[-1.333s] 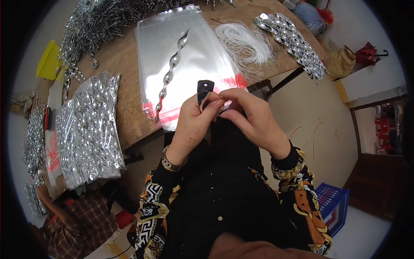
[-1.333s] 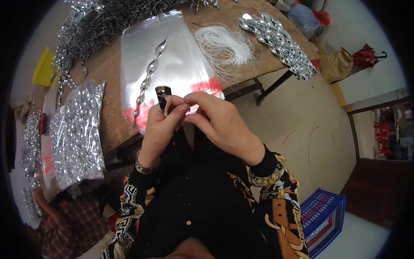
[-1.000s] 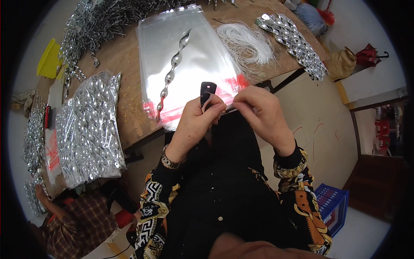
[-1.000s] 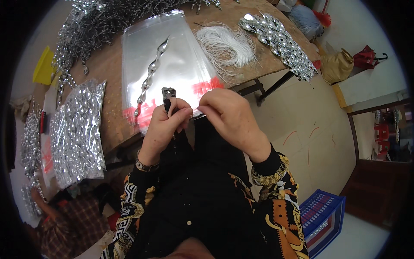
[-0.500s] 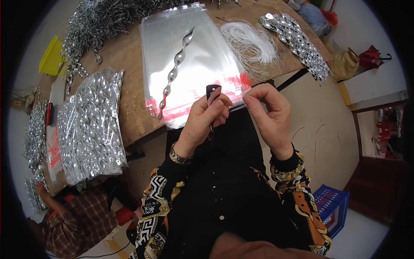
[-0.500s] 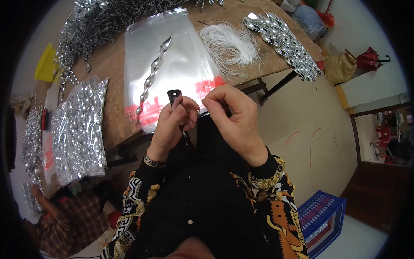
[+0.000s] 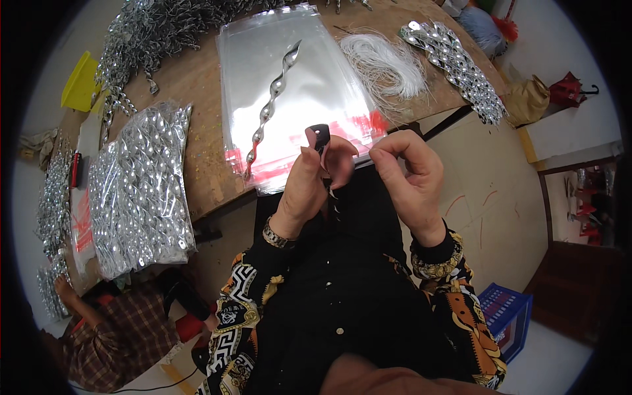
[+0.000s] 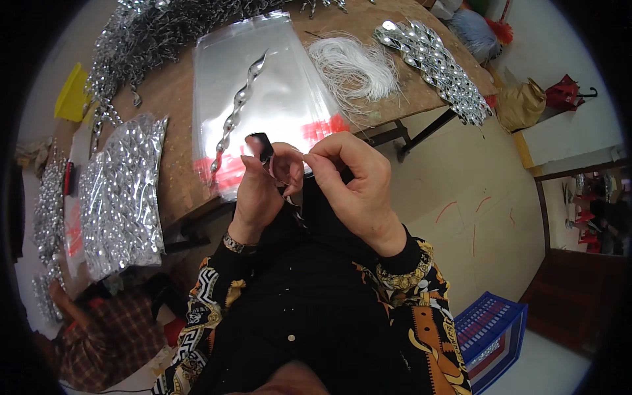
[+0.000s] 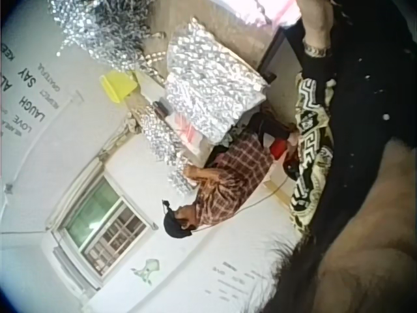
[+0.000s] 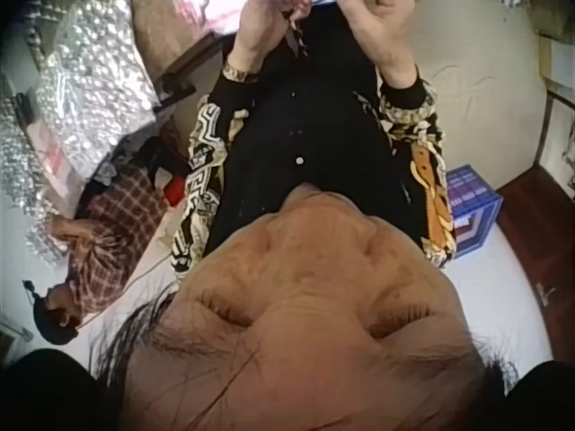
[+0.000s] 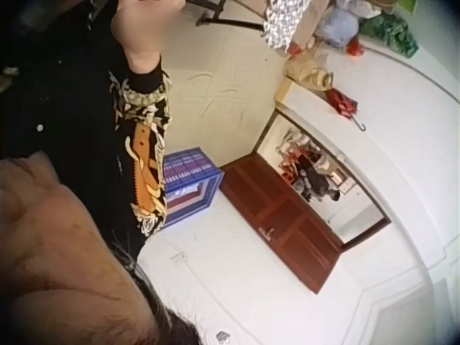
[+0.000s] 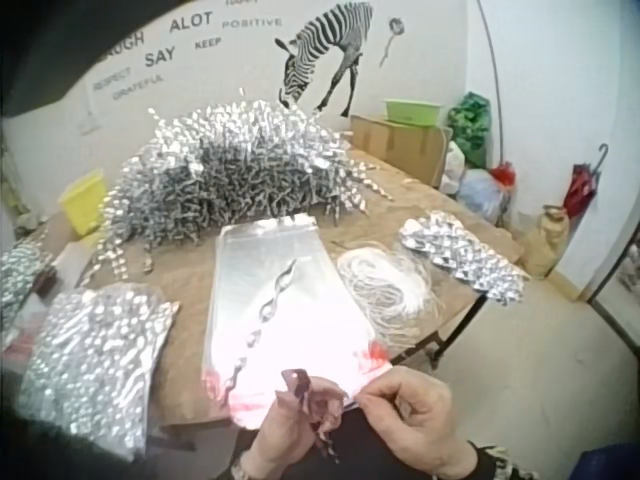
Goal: The person is packaging silver tinsel garlands and wire into clear plastic bags.
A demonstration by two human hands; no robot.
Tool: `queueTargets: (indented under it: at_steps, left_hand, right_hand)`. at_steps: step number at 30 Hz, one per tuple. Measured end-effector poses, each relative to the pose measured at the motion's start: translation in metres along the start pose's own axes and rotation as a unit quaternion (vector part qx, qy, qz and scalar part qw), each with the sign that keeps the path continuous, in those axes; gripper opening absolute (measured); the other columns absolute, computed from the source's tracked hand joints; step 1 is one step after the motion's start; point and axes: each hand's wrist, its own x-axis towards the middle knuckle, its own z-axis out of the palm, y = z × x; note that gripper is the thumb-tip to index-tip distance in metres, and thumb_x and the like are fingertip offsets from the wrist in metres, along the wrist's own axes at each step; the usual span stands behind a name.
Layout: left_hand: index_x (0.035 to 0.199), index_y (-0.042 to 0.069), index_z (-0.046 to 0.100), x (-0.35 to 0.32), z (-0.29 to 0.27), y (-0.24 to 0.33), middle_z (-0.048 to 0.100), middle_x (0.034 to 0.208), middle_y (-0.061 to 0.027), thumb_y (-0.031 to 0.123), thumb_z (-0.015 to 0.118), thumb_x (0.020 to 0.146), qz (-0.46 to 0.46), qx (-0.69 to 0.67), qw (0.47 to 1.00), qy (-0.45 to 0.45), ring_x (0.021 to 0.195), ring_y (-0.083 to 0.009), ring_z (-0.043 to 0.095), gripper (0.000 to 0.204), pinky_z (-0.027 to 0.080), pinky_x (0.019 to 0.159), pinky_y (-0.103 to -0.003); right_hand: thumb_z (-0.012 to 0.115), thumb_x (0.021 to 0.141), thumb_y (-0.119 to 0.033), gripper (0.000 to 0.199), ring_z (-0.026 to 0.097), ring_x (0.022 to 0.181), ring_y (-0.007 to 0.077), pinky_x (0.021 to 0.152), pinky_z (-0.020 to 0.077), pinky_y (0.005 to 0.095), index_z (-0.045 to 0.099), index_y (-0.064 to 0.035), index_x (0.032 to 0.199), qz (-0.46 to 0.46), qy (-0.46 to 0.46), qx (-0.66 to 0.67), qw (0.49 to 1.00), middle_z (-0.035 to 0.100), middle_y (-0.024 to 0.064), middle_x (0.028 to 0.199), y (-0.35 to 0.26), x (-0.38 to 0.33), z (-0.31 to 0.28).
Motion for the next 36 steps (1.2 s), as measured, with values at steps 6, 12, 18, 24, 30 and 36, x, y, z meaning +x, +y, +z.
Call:
queueTargets:
  at_steps: [6, 12, 18, 24, 30, 36]
  left_hand:
    - [0.111, 0.000, 0.056, -0.001, 0.007, 0.002, 0.051, 0.082, -0.0010, 0.060, 0.038, 0.093, -0.029, 0.005, 1.000, -0.002, 0.070, -0.0085, 0.045, 0.065, 0.035, 0.062, -0.021]
    - [0.115, 0.000, 0.055, -0.002, 0.012, -0.003, 0.051, 0.083, -0.0015, 0.043, 0.042, 0.097, 0.002, 0.028, 1.000, 0.001, 0.074, -0.0095, 0.046, 0.049, 0.037, 0.068, -0.022]
    - [0.117, 0.000, 0.054, -0.002, 0.014, -0.004, 0.051, 0.082, -0.0014, 0.036, 0.043, 0.099, 0.005, 0.032, 0.999, 0.002, 0.075, -0.0098, 0.046, 0.042, 0.038, 0.069, -0.023]
    - [0.117, 0.001, 0.055, -0.003, 0.012, -0.008, 0.053, 0.084, -0.0013, 0.036, 0.045, 0.098, 0.009, 0.045, 0.999, 0.005, 0.077, -0.0097, 0.048, 0.040, 0.039, 0.070, -0.023]
    - [0.118, 0.002, 0.055, -0.003, 0.011, -0.008, 0.054, 0.086, -0.0015, 0.036, 0.048, 0.097, 0.008, 0.064, 0.998, 0.005, 0.078, -0.0095, 0.049, 0.040, 0.040, 0.070, -0.023]
    - [0.118, 0.002, 0.055, -0.004, 0.010, -0.011, 0.054, 0.086, -0.0016, 0.034, 0.050, 0.097, 0.012, 0.068, 0.998, 0.005, 0.078, -0.0096, 0.049, 0.039, 0.041, 0.070, -0.023]
  right_hand:
    - [0.061, 0.085, 0.002, 0.003, 0.051, 0.073, 0.0088, 0.068, 0.0400, 0.0217, 0.058, 0.0012, 0.086, -0.012, 0.006, 0.007, 1.000, 0.057, 0.0028, 0.082, -0.006, 0.001, 0.004]
    - [0.061, 0.084, 0.002, 0.003, 0.051, 0.070, 0.0090, 0.065, 0.0404, 0.0218, 0.059, 0.0014, 0.085, -0.036, 0.009, 0.001, 0.999, 0.057, 0.0031, 0.078, -0.010, 0.004, 0.005]
    - [0.061, 0.084, 0.002, 0.002, 0.051, 0.068, 0.0091, 0.063, 0.0405, 0.0219, 0.059, 0.0017, 0.084, -0.039, 0.013, -0.032, 0.999, 0.057, 0.0033, 0.077, -0.010, 0.004, 0.006]
    - [0.061, 0.084, 0.002, 0.002, 0.052, 0.067, 0.0091, 0.062, 0.0409, 0.0221, 0.059, 0.0015, 0.084, -0.050, 0.016, -0.063, 0.997, 0.057, 0.0033, 0.076, -0.004, 0.002, 0.006]
    - [0.061, 0.084, 0.002, 0.002, 0.052, 0.066, 0.0089, 0.061, 0.0413, 0.0222, 0.060, 0.0013, 0.085, -0.066, 0.019, -0.083, 0.994, 0.058, 0.0036, 0.076, -0.001, 0.001, 0.005]
    - [0.061, 0.084, 0.002, 0.002, 0.053, 0.065, 0.0092, 0.060, 0.0417, 0.0223, 0.061, 0.0014, 0.085, -0.077, 0.019, -0.100, 0.992, 0.059, 0.0040, 0.075, 0.003, 0.000, 0.005]
